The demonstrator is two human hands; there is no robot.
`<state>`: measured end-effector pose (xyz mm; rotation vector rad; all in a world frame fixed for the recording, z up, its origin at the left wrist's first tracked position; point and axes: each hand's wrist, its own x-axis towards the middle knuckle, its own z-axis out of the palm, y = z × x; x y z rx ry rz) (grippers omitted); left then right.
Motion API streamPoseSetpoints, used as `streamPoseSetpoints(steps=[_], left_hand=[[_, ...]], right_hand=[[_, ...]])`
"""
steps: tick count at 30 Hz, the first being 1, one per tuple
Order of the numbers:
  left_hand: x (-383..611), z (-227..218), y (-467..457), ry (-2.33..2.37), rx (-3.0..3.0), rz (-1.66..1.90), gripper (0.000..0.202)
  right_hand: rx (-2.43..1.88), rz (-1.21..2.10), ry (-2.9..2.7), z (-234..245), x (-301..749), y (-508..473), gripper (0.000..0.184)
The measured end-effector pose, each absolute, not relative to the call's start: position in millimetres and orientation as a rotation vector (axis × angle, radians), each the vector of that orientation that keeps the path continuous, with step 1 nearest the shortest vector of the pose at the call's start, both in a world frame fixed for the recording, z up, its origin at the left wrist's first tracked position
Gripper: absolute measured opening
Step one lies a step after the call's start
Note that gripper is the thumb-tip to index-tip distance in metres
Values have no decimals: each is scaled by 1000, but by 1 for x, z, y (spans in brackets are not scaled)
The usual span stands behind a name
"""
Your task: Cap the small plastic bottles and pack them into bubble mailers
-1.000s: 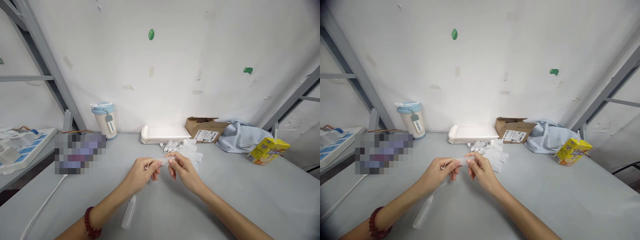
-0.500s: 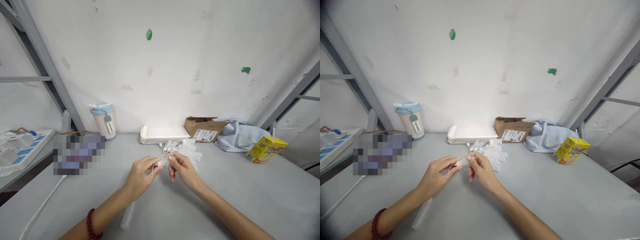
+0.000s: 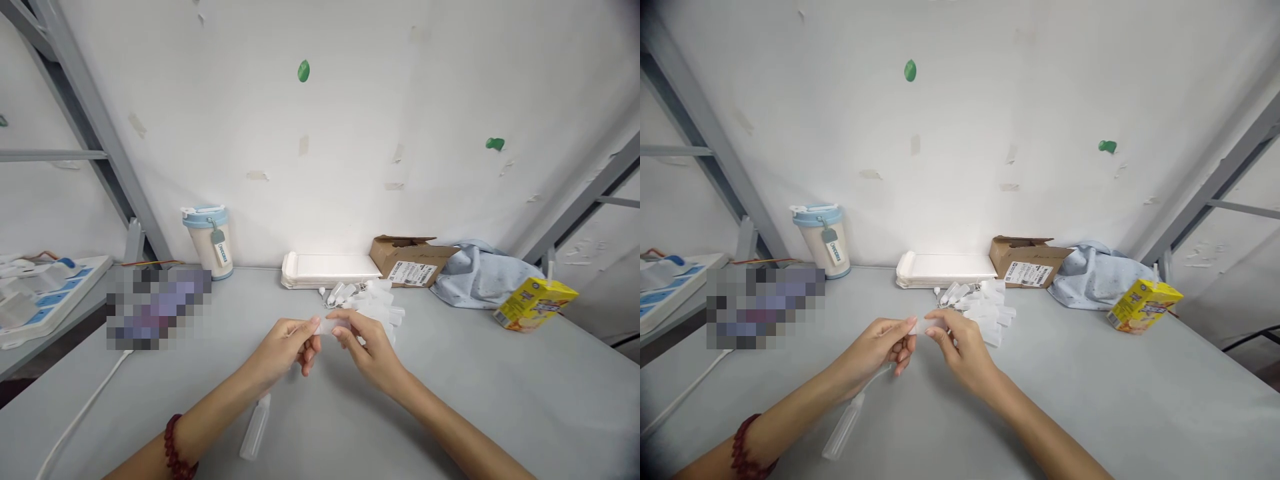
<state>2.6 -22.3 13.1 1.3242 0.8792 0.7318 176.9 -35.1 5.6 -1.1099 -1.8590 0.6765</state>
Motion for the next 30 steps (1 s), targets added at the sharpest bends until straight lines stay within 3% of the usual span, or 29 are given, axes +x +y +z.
streamPoseSetpoints(steps=[13,21,30], left_hand=[[5,11,-31,1056,2027,858,40],[0,-1,-25,1011,2451,945,25],[0,-8,-22,960,2529,959,20]], right_hand=[[-1059,1236,-1555,4,177,-30,37],[-1067,1287,-1528,4,178,-28,36],[-1108,1365,-1445,6,175,-28,39]])
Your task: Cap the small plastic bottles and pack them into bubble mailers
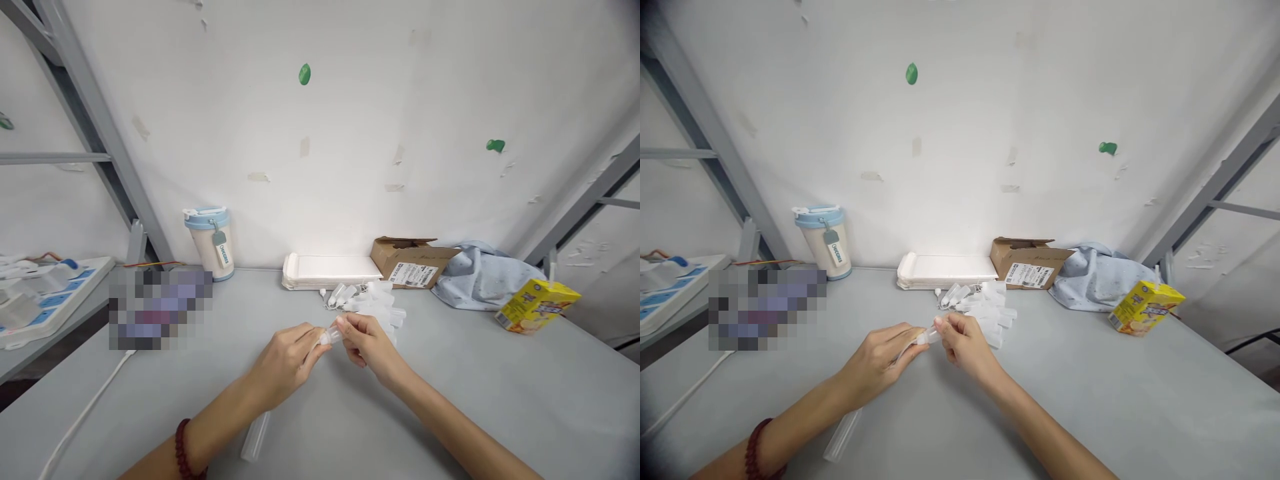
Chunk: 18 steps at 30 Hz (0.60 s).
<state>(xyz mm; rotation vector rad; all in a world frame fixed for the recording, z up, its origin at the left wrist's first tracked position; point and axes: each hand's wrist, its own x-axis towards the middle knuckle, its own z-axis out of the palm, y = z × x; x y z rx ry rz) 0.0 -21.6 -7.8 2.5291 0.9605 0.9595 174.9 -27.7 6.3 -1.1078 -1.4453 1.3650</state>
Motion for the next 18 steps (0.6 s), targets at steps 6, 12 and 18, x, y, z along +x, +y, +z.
streamPoseSetpoints(steps=[6,12,18], left_hand=[[4,2,-22,1073,2249,967,20],[2,4,-15,1175,2066,899,23],[-6,-13,3,1289,2036,829,28]], right_hand=[[-1182,1133,-1591,9,173,-30,39],[-1231,772,-1795,8,180,-26,30],[-1328,70,-1848,-4,206,-2,24]])
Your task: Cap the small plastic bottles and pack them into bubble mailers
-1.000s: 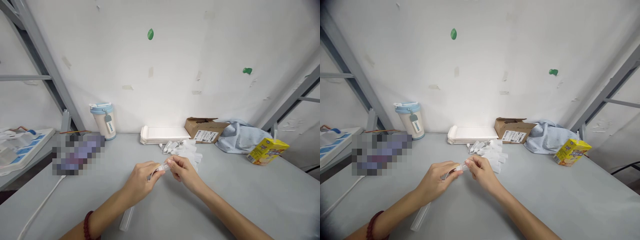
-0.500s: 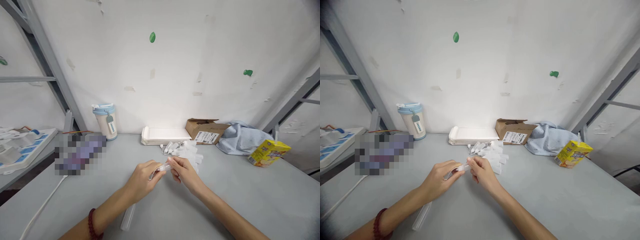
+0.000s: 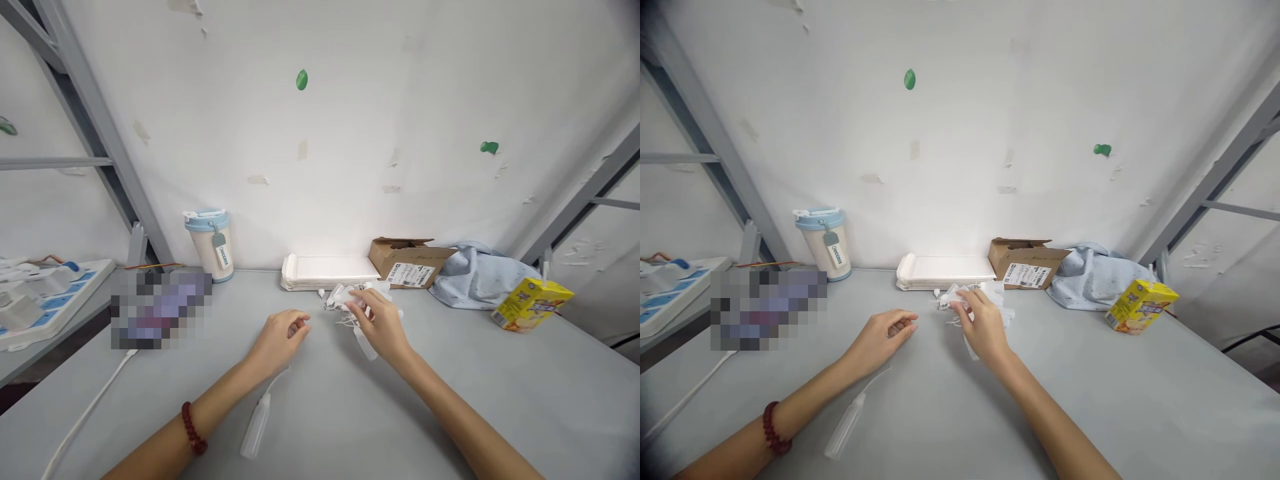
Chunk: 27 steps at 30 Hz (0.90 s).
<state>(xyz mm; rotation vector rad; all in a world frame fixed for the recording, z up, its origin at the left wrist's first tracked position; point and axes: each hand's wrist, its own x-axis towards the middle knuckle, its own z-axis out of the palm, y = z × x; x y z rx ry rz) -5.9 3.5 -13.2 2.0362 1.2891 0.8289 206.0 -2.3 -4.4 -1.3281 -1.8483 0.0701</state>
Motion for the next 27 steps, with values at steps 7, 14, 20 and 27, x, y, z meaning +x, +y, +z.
streamPoseSetpoints(steps=[7,14,20,27], left_hand=[[-8,-18,13,1206,2164,658,23],[0,-24,24,1324,2382,612,25],[21,-23,58,1455,2511,548,43],[37,-20,71,1428,2644,420,32]], right_hand=[[-1493,-486,-1864,-16,235,22,21],[-1369,-559,-1876,-9,222,15,16],[-975,24,-2167,-4,173,-33,18],[-799,355,-2640,-28,131,-77,63]])
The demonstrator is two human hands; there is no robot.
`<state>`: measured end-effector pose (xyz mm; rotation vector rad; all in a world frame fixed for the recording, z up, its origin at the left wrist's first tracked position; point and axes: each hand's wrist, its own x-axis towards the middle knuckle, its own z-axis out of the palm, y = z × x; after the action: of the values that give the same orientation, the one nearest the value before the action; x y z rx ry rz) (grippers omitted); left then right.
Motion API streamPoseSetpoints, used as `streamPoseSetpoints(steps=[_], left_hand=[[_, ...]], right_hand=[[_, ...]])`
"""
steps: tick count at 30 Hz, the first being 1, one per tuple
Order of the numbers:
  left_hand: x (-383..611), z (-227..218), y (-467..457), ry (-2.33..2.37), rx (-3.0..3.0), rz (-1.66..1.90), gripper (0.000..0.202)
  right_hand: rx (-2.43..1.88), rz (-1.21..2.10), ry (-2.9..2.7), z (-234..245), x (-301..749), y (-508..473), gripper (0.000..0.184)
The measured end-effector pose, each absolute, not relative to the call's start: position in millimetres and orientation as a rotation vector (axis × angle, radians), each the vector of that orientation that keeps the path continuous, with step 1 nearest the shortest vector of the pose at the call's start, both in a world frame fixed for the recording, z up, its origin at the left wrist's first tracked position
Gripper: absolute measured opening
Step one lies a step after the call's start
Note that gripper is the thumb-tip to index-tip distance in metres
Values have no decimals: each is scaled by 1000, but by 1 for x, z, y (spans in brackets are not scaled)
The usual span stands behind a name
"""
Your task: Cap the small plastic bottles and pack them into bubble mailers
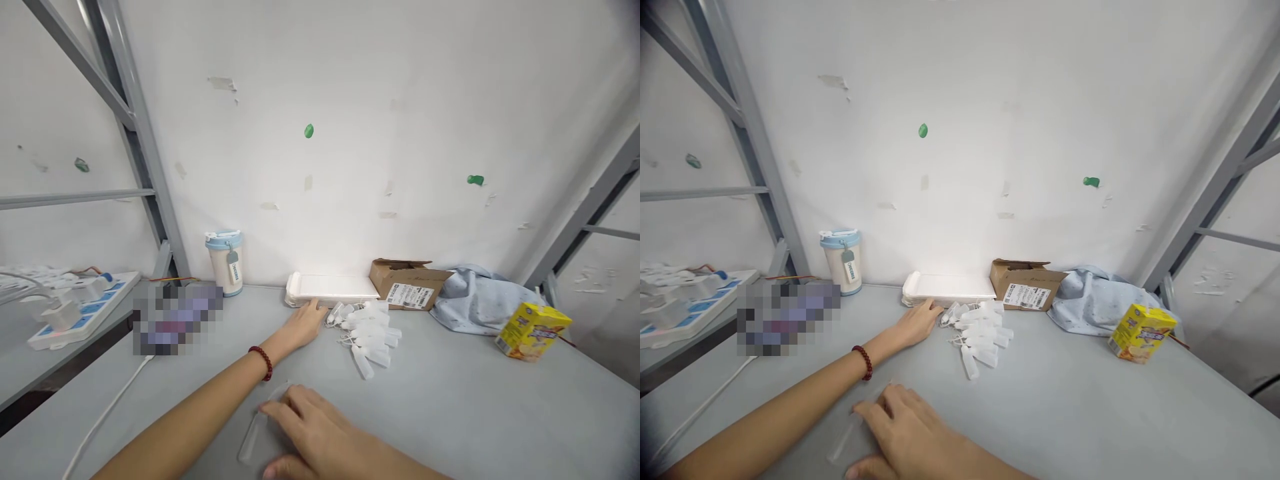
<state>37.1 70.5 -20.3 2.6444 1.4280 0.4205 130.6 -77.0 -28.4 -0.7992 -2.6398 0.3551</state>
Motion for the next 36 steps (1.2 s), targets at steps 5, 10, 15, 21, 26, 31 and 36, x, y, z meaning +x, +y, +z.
streamPoseSetpoints(steps=[5,10,15,21,26,31,36], left_hand=[[30,-19,67,1426,2583,473,22],[7,-16,56,1357,2404,593,16],[-23,-15,44,1309,2080,693,18],[-33,-15,46,1264,1703,711,21],[-20,-1,34,1267,1544,802,22],[-14,19,14,1136,1598,906,28],[-12,22,3,1149,1731,917,33]], right_hand=[[-762,38,-2680,-56,121,-68,67],[-746,14,-2677,-50,122,-71,64],[-761,60,-2725,-34,127,-77,51],[-928,231,-2735,-15,136,-75,30],[-1055,218,-2650,-14,146,-62,21],[-1112,188,-2577,-16,150,-54,17],[-1242,318,-2535,-16,151,-52,22]])
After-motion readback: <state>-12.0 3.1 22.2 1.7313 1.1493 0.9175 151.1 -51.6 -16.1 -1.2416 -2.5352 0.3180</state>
